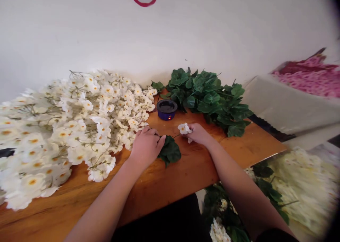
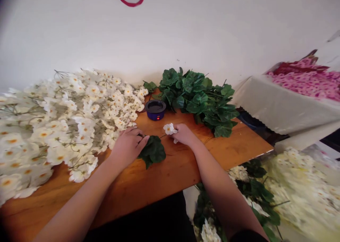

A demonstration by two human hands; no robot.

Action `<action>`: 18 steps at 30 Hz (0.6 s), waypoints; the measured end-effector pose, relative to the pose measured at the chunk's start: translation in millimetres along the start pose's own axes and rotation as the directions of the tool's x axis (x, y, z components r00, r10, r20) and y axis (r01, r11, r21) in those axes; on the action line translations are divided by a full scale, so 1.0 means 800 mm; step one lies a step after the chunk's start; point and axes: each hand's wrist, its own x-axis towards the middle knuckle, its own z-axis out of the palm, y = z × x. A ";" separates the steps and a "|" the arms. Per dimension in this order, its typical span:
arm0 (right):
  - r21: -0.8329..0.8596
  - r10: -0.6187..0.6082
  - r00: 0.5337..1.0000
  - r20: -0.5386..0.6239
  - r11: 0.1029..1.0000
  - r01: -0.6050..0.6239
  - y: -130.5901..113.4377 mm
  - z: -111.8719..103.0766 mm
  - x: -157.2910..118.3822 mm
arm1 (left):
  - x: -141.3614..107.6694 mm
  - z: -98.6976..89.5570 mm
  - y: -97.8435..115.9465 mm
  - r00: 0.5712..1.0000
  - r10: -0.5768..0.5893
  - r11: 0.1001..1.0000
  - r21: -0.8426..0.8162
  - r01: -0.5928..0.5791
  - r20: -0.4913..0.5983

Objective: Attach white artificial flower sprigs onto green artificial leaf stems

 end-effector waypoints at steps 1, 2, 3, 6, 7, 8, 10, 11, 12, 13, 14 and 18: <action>0.010 0.007 1.000 -0.013 1.000 -0.007 0.000 0.001 0.000 | -0.001 -0.006 0.000 1.000 0.010 1.000 -0.007 -0.010 -0.024; 0.019 0.012 1.000 -0.027 1.000 -0.011 0.000 0.001 0.001 | -0.002 -0.011 0.000 0.998 0.041 0.999 -0.014 -0.042 -0.044; 0.028 0.013 0.999 -0.043 1.000 -0.012 0.000 0.002 0.001 | -0.004 -0.015 0.001 0.994 0.092 0.995 -0.028 -0.094 -0.051; 0.031 -0.005 0.994 -0.106 0.999 0.009 0.001 0.005 0.003 | -0.013 -0.023 0.004 0.959 0.283 0.950 -0.143 -0.278 0.017; 0.020 -0.020 0.992 -0.122 1.000 0.023 0.002 0.005 0.003 | -0.015 -0.024 0.006 0.940 0.337 0.928 -0.190 -0.320 0.062; 0.008 -0.034 0.990 -0.135 0.999 0.036 0.003 0.006 0.003 | -0.016 -0.024 0.008 0.922 0.372 0.913 -0.222 -0.343 0.105; -0.016 -0.049 0.986 -0.158 0.999 0.047 0.004 0.006 0.004 | -0.015 -0.021 0.011 0.919 0.357 0.922 -0.222 -0.317 0.171; -0.024 -0.050 0.984 -0.168 0.999 0.047 0.004 0.006 0.004 | -0.013 -0.018 0.012 0.935 0.301 0.944 -0.197 -0.265 0.186; -0.029 -0.048 0.983 -0.176 0.999 0.044 0.004 0.006 0.003 | -0.010 -0.013 0.013 0.956 0.223 0.967 -0.164 -0.193 0.189; -0.033 -0.045 0.983 -0.179 0.999 0.040 0.003 0.006 0.003 | -0.005 -0.008 0.013 0.975 0.132 0.986 -0.125 -0.110 0.181; -0.038 -0.040 0.983 -0.177 0.999 0.034 0.002 0.006 0.003 | -0.001 -0.001 0.012 0.984 0.051 0.995 -0.091 -0.036 0.173; -0.051 -0.016 0.987 -0.158 0.999 0.008 -0.001 0.006 0.003 | 0.015 0.025 0.005 0.974 -0.069 0.997 0.036 0.063 0.217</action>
